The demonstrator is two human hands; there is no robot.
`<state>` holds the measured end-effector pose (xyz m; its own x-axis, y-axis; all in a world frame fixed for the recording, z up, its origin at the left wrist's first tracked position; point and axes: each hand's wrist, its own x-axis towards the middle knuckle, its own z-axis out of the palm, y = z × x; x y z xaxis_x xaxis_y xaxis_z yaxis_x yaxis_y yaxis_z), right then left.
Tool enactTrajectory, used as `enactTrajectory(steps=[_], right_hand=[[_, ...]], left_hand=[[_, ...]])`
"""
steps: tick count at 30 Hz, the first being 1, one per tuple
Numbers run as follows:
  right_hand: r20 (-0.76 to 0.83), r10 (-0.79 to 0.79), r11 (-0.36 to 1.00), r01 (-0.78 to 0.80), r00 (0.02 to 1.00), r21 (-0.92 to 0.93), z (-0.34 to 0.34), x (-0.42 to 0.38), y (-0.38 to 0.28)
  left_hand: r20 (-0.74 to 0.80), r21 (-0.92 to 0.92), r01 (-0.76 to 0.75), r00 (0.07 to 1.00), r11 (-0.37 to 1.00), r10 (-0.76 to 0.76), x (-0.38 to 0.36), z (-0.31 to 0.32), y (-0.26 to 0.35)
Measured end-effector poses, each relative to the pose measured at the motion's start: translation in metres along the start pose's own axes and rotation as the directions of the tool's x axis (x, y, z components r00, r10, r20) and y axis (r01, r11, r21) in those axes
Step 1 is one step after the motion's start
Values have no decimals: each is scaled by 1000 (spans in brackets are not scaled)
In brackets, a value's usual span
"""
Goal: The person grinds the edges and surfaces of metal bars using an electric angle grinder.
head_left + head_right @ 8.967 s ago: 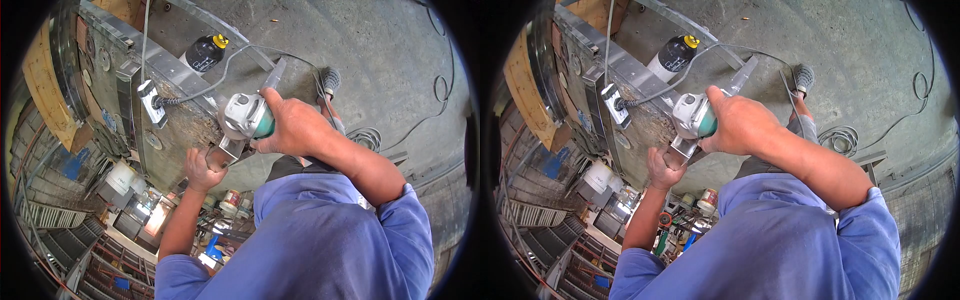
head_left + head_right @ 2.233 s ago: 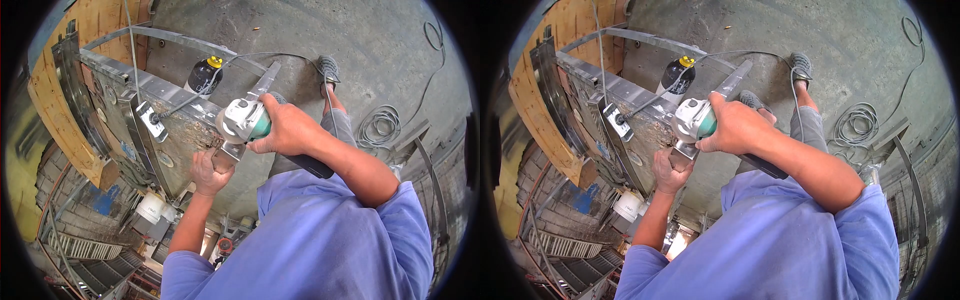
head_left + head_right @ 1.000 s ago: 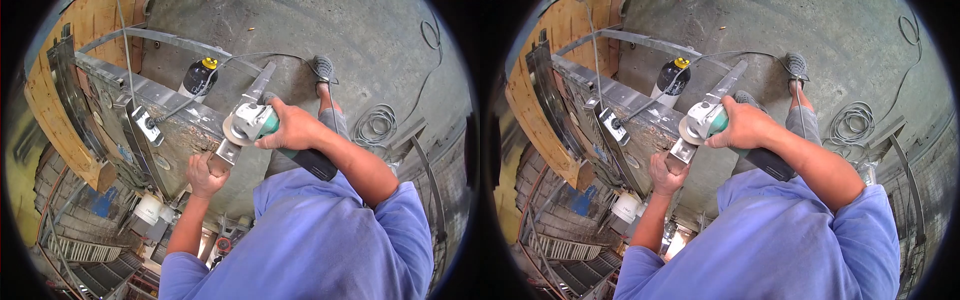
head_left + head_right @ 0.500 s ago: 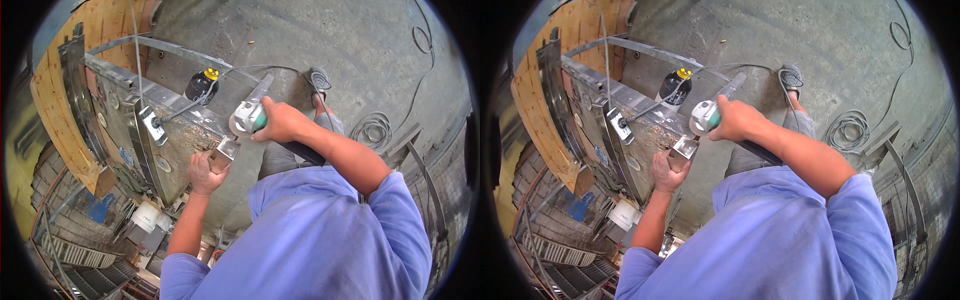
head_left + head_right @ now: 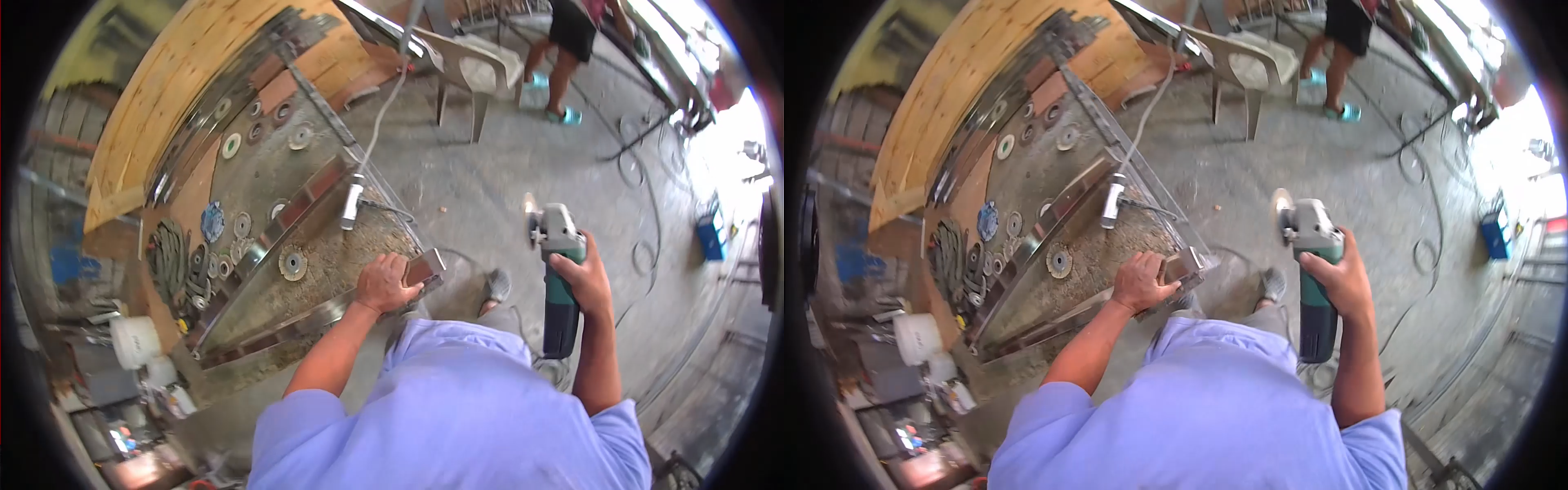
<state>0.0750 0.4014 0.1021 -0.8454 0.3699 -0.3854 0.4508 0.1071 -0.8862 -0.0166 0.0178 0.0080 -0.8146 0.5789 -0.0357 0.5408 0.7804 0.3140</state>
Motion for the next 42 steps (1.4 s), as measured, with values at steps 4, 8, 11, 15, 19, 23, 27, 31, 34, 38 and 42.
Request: enactTrajectory(steps=[4,8,11,15,19,23,27,31,34,38,42], right_hand=[[6,-106,912,95,994,399,34,-47,-40],[-8,-123,785,102,992,611,90,-70,-48],[51,-196,732,112,979,672,133,-78,-53],[241,-303,658,20,922,752,169,-84,-52],[376,-398,605,-68,837,793,193,-93,-64],[306,-290,864,110,907,492,193,-109,-60],[256,-315,814,122,914,568,179,-117,-49],[174,-278,760,106,945,641,148,-130,-12],[101,-264,679,111,959,725,124,-145,15],[-70,-223,553,185,972,812,112,-174,34],[-260,-88,556,264,961,788,125,-219,26]], left_hand=[[-161,-9,11,987,1000,-12,1,3,-13],[-408,-201,-139,912,970,46,-10,-17,1],[-142,-673,-222,975,706,171,-41,-58,29],[139,-985,82,903,155,406,-74,-69,61],[17,-982,-30,970,188,243,-100,-74,67],[113,-854,118,993,507,-41,-128,-115,85],[157,-748,8,974,664,164,-117,-107,80],[-52,-453,-267,960,850,274,-61,-87,18],[-139,18,-299,944,954,299,10,-58,-37],[-78,323,-468,853,823,516,100,-29,-93],[288,463,-390,916,796,281,155,-11,-132]])
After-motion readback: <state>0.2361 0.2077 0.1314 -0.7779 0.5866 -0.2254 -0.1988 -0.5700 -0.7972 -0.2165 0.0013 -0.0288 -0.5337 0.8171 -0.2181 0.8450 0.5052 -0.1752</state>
